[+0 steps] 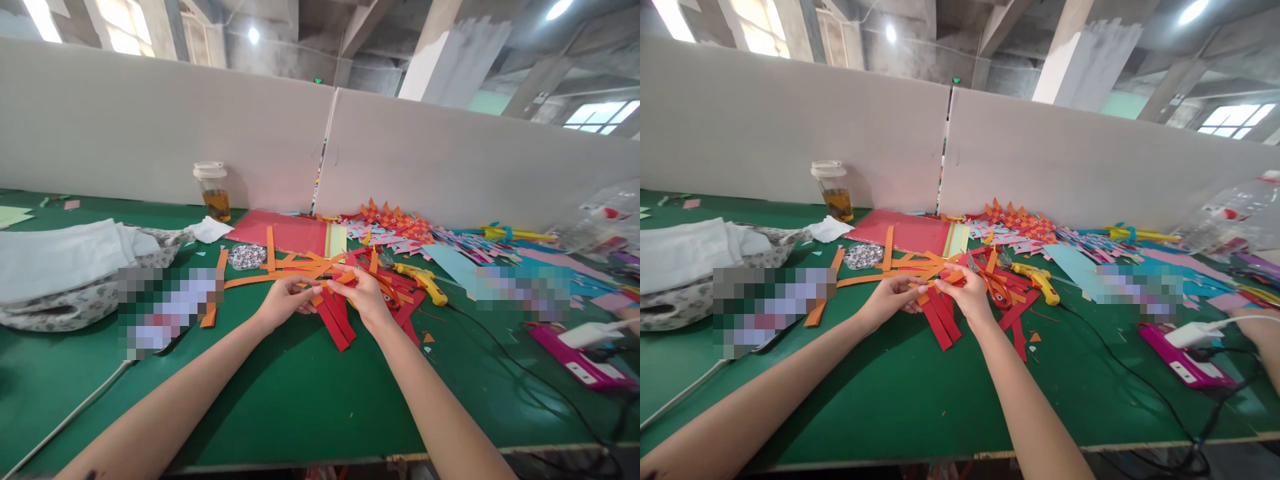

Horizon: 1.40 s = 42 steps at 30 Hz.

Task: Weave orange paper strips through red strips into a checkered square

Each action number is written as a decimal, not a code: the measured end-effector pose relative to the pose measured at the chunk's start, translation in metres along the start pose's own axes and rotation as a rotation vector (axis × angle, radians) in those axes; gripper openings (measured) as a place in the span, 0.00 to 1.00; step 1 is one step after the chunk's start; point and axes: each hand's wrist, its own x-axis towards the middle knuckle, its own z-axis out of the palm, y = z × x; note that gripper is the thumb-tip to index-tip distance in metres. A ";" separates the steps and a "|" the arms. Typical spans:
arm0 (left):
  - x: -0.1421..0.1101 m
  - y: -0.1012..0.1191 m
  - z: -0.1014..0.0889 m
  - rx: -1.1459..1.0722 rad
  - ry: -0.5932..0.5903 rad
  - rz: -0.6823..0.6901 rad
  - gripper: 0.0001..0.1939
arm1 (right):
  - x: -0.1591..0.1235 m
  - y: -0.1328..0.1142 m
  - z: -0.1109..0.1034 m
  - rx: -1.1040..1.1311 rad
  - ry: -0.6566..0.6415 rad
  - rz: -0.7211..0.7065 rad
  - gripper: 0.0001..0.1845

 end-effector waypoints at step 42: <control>0.004 0.001 -0.006 -0.054 0.058 -0.036 0.18 | -0.002 0.000 0.000 0.150 -0.211 0.102 0.23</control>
